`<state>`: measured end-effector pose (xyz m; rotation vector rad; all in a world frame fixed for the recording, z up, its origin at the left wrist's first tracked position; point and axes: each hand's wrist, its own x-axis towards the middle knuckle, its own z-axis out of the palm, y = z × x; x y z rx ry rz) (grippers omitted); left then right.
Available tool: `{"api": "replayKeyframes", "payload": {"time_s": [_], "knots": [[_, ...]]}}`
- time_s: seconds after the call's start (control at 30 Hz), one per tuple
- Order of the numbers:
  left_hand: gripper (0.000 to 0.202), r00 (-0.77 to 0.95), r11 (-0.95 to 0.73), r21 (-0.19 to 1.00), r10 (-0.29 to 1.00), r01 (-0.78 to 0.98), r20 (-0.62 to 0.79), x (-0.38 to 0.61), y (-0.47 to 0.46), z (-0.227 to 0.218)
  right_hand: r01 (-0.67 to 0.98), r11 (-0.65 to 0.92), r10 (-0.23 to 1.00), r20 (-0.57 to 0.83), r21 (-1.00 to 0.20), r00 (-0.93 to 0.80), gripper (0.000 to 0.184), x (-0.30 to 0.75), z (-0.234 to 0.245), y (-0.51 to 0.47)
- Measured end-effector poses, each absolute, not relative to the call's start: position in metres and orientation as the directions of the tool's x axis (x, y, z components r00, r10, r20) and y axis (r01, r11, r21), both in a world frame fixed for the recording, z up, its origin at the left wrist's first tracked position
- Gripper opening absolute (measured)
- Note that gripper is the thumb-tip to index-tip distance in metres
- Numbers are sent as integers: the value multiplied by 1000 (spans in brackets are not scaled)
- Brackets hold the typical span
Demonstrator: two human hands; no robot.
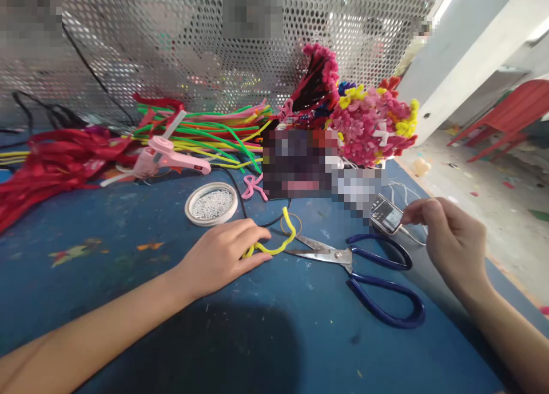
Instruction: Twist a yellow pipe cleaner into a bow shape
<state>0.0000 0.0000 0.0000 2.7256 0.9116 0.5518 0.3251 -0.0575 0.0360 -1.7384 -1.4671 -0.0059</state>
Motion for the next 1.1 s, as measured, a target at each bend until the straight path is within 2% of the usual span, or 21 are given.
{"api": "replayKeyframes", "payload": {"time_s": [0.13,0.27,0.33,0.4,0.47,0.57,0.63,0.7,0.77,0.8,0.87,0.97,1.03,1.1], "knots": [[22,753,-809,334,579,484,313,-2,0,-1,818,24,813,487,-575,319,29,325,37,-56],[18,713,-833,371,547,411,438,-4,-1,-1,821,15,811,488,-571,324,28,328,35,-54],[18,677,-806,447,579,388,454,-5,-2,0,829,6,808,492,-559,326,28,328,34,-55],[20,652,-730,564,648,386,393,-4,-4,2,849,12,813,500,-529,300,27,324,33,-57],[21,625,-612,686,725,394,288,-2,-6,5,879,79,846,498,-470,190,23,314,34,-59],[23,579,-410,821,806,398,121,2,-9,10,882,315,883,449,-350,-138,12,284,40,-60],[26,544,-304,865,838,398,45,3,-9,12,813,488,849,389,-317,-358,26,258,44,-56],[31,517,-264,878,856,398,23,4,-9,13,706,610,792,308,-360,-527,32,230,45,-48],[38,506,-285,872,861,399,50,3,-7,13,644,623,772,216,-444,-597,20,206,44,-37],[41,505,-300,868,860,395,68,3,-6,13,617,606,773,190,-502,-605,20,197,42,-31],[43,505,-307,877,858,370,87,3,-3,12,537,506,807,151,-675,-570,26,184,38,-20],[43,523,-235,927,851,291,51,2,3,11,330,236,882,59,-914,-467,25,183,28,-6],[41,536,-129,968,844,217,-7,1,7,11,143,69,906,2,-987,-423,26,189,21,0],[37,549,2,992,833,124,-71,-1,12,11,-42,-37,913,-17,-998,-407,27,195,16,4]]}}
